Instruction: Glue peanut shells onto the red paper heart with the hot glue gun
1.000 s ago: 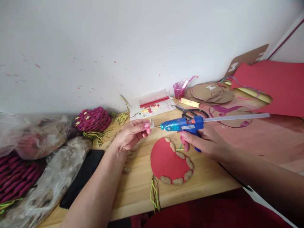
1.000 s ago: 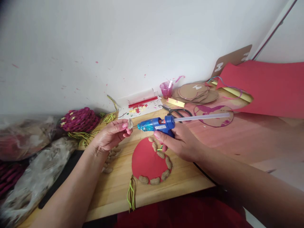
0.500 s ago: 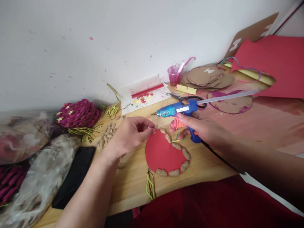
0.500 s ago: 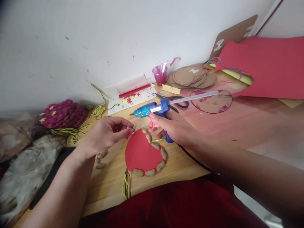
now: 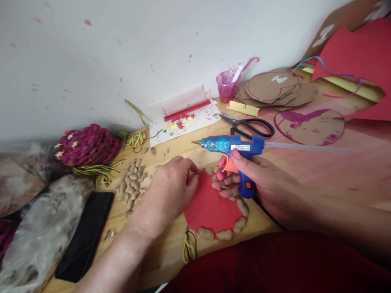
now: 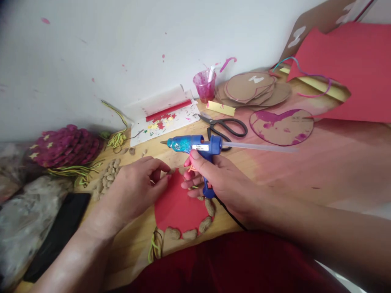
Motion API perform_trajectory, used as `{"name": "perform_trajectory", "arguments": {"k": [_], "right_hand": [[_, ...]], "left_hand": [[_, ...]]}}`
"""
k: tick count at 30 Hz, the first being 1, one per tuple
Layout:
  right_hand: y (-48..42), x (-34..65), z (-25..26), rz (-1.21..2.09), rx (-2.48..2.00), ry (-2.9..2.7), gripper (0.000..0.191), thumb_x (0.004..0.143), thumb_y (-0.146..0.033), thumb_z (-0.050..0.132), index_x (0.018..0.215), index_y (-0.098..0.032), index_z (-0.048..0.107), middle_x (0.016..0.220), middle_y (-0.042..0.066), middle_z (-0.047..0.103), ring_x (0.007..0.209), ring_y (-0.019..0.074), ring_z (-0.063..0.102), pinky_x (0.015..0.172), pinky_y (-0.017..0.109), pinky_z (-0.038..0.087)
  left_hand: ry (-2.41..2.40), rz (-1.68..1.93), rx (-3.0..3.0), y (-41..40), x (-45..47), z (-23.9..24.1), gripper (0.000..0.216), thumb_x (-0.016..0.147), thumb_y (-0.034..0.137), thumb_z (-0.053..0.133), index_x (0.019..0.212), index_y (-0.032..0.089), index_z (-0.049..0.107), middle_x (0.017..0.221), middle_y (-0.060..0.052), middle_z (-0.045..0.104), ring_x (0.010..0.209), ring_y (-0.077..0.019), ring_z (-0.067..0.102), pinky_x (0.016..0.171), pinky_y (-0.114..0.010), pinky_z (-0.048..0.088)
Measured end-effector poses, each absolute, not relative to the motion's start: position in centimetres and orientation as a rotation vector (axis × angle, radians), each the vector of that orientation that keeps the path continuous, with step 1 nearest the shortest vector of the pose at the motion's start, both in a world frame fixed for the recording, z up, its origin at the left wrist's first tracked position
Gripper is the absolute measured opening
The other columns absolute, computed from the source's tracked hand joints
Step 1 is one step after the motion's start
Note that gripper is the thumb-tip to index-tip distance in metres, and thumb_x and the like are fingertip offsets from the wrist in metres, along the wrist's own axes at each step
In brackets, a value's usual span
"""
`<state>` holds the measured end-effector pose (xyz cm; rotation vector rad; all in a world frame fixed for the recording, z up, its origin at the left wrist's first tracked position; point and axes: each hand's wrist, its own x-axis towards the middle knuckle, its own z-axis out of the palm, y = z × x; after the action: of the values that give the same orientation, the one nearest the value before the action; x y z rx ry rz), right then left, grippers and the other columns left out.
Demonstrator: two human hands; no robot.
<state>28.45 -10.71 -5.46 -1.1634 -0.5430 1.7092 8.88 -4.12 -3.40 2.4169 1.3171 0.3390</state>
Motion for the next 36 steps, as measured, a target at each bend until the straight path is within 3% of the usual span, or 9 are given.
{"name": "perform_trajectory", "arguments": {"k": [36], "right_hand": [[-10.6, 28.2, -4.3, 1.754, -1.245, -0.374, 0.031, 0.090, -0.050, 0.071, 0.090, -0.019, 0.067, 0.082, 0.006, 0.070, 0.074, 0.0171, 0.070, 0.067, 0.026, 0.063]], "left_hand": [[1.392, 0.085, 2.648, -5.0, 9.3, -3.6, 0.015, 0.094, 0.015, 0.055, 0.089, 0.018, 0.069, 0.087, -0.003, 0.064, 0.073, -0.0159, 0.064, 0.067, -0.028, 0.046]]}}
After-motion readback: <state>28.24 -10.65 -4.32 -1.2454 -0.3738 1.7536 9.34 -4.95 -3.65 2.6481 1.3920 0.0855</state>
